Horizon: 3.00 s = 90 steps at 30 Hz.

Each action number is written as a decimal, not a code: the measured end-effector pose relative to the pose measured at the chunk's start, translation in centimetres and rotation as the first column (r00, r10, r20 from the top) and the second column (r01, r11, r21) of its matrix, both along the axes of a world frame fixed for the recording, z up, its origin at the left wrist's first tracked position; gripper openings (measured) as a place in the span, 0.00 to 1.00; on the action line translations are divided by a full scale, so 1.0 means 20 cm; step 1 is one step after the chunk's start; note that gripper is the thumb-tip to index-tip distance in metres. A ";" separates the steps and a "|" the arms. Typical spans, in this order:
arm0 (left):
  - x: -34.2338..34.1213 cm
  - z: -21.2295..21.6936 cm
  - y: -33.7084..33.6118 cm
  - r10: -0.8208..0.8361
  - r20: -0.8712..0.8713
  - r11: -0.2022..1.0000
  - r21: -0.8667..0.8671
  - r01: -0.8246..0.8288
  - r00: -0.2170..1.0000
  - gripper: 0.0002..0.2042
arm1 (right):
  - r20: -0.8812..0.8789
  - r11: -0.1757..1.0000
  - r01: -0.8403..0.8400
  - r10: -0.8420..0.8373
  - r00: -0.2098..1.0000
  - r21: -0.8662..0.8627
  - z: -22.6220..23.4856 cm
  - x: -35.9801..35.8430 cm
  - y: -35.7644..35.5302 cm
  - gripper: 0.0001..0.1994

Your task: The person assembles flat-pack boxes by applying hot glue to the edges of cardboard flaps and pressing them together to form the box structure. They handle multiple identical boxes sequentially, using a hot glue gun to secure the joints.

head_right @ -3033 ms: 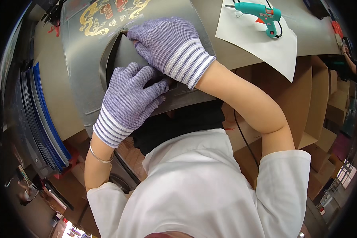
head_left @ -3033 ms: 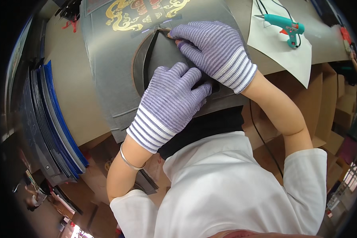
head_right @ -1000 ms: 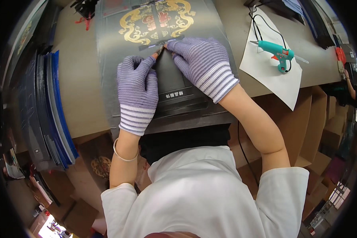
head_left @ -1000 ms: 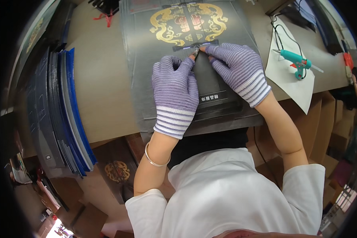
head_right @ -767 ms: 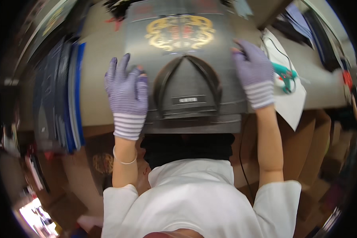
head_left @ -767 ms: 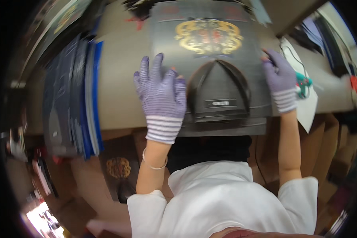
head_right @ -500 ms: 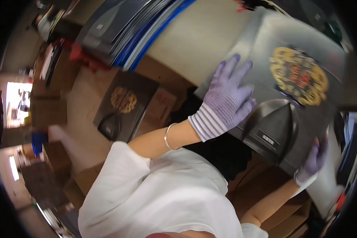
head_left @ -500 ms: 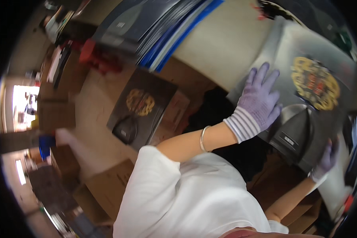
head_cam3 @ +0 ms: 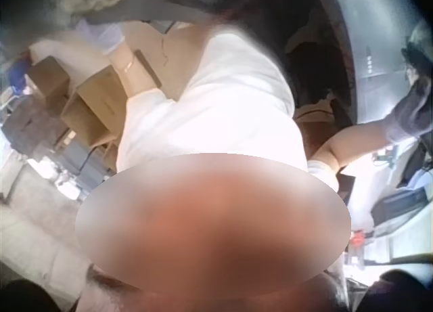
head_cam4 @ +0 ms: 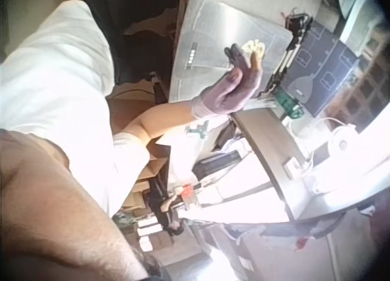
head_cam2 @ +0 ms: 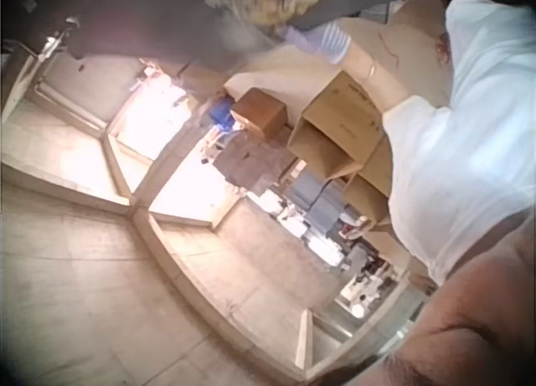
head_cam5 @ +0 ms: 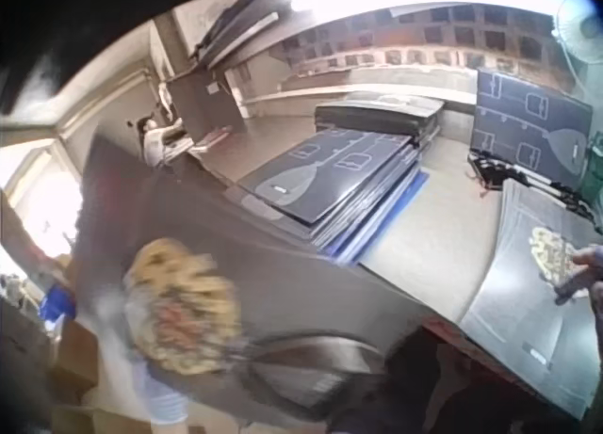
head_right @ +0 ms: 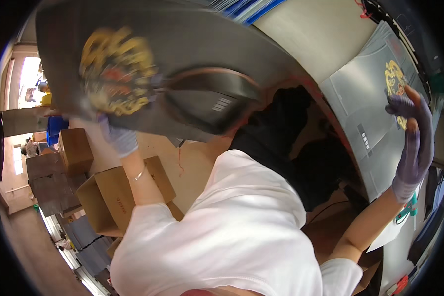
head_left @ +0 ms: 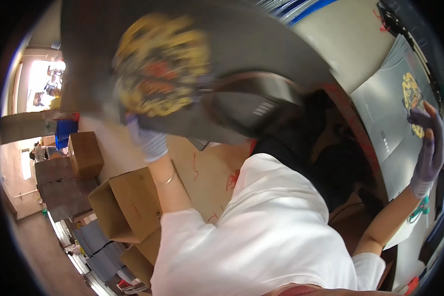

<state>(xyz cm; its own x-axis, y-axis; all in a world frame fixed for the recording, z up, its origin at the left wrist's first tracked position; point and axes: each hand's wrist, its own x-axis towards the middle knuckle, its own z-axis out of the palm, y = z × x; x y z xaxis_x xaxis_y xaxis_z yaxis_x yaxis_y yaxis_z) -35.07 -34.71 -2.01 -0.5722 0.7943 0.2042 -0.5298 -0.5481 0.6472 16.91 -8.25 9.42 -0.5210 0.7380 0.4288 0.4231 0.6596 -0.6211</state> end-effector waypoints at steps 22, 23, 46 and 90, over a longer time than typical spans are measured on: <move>0.28 -1.15 0.29 0.307 0.432 0.934 -0.308 -0.181 0.848 0.26 | -0.061 0.950 0.012 -0.032 0.998 -0.311 -0.14 0.12 0.26 0.14; 0.26 -1.17 0.29 0.277 0.471 0.946 -0.286 -0.152 0.837 0.26 | -0.070 0.944 0.027 -0.053 0.996 -0.330 -0.17 0.16 0.30 0.14; -0.24 -1.05 1.69 -0.801 -0.448 0.586 -0.452 -0.672 -0.397 0.18 | 0.199 0.971 0.010 0.039 0.979 -0.240 -0.17 0.01 0.14 0.15; 1.29 0.21 1.34 0.006 -0.884 0.974 -0.101 0.203 -0.467 0.16 | 0.205 0.496 0.855 -0.862 0.463 0.153 -0.20 1.04 -0.70 0.09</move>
